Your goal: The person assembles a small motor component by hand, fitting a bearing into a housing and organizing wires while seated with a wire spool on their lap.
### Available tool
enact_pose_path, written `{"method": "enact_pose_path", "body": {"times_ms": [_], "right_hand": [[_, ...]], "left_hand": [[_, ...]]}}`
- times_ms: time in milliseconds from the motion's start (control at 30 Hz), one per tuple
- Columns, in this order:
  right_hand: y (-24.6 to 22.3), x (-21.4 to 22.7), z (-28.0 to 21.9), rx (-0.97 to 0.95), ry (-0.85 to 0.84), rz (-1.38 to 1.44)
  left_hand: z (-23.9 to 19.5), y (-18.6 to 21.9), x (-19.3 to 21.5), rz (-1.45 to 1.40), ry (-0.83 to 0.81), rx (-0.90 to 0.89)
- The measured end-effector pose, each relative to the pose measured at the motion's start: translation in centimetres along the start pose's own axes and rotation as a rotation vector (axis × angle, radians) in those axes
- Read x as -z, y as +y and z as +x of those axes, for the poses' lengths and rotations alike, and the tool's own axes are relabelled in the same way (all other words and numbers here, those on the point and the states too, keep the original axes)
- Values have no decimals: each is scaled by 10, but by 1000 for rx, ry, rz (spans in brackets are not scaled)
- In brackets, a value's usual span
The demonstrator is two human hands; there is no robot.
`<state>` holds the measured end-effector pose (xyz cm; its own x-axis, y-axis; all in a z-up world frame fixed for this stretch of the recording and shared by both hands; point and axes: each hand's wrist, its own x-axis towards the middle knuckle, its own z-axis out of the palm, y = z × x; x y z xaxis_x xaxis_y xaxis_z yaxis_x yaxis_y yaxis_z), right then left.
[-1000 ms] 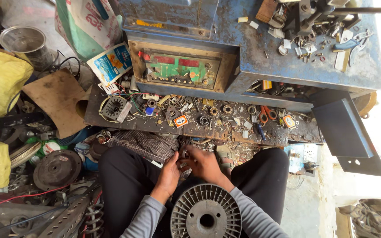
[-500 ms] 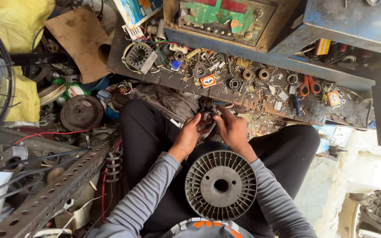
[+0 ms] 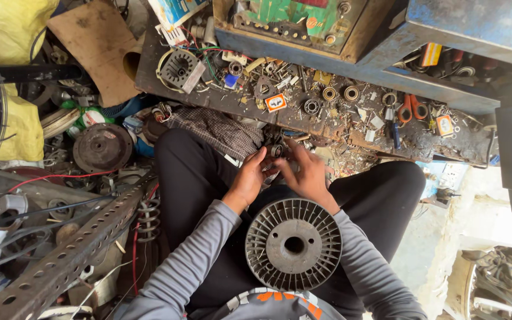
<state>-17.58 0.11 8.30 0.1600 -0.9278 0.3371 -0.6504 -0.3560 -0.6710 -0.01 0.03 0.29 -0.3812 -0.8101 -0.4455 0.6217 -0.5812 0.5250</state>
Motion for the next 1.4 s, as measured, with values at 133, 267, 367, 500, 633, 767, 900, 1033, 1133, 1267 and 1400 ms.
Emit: {"method": "enact_pose_path", "body": {"times_ms": [133,267,367,500,633,767,900,1033,1133,1267,1400], "right_hand": [[-5,-6,10,189,5,48],[-2,-2,9,-324,-182,-41],[-12,4,10,88,3,115],[-6,-7,15,-220,-163,-63],[-1,4,11,-400,-247,11],[-13,1,14,164,43,9],[-14,6,22,-388,-323,-68],[-21,15,24,106,15,44],[-18,5,22,321,41,1],[-6,-2,15,-478,-246,44],[-4,1,10,26,7,-31]], "left_hand": [[7,-6,6,-52,-7,-23],[4,-10,9,-36,22,16],[8,-8,9,-54,27,-20],[3,-9,10,-31,47,20],[2,0,0,-23,43,10],[1,1,-2,-44,48,-23],[-2,-1,2,-24,59,23],[1,1,2,-27,45,-10],[1,-1,2,-12,35,-26],[-1,0,1,20,22,-8],[1,2,-1,-6,9,-28]]}}
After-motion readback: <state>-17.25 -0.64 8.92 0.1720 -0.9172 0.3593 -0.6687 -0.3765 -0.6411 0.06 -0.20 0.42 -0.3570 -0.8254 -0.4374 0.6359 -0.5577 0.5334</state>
